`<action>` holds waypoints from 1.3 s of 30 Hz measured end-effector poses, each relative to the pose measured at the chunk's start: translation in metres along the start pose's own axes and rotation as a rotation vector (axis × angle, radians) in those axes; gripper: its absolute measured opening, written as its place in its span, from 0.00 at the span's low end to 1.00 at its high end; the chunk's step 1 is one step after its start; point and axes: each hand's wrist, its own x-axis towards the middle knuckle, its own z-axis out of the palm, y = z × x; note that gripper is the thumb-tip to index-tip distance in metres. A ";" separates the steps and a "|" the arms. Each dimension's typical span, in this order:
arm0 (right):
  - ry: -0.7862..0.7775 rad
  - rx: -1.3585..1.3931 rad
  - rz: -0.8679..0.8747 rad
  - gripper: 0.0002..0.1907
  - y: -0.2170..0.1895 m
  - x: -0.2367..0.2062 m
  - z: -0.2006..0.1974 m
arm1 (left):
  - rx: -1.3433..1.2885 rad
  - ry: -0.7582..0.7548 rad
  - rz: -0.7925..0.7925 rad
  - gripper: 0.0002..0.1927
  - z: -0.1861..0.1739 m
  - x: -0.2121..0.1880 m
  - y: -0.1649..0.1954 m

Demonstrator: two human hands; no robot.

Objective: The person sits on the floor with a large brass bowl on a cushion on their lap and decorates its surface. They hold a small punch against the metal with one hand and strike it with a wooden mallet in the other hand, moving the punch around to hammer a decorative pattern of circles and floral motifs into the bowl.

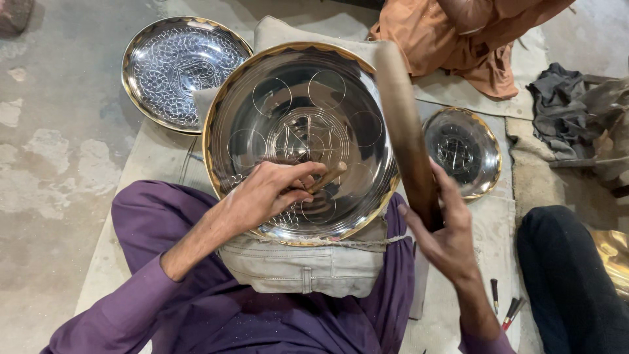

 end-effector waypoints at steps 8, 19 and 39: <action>-0.131 -0.244 -0.016 0.39 -0.009 0.012 -0.010 | -0.006 0.026 -0.007 0.29 0.005 -0.006 -0.004; -0.053 -0.341 -0.181 0.41 -0.023 0.045 -0.005 | -0.046 0.243 -0.139 0.26 0.019 -0.021 0.009; -0.369 -0.515 -0.249 0.38 -0.073 0.094 -0.011 | -0.071 0.468 -0.270 0.24 0.042 -0.040 0.006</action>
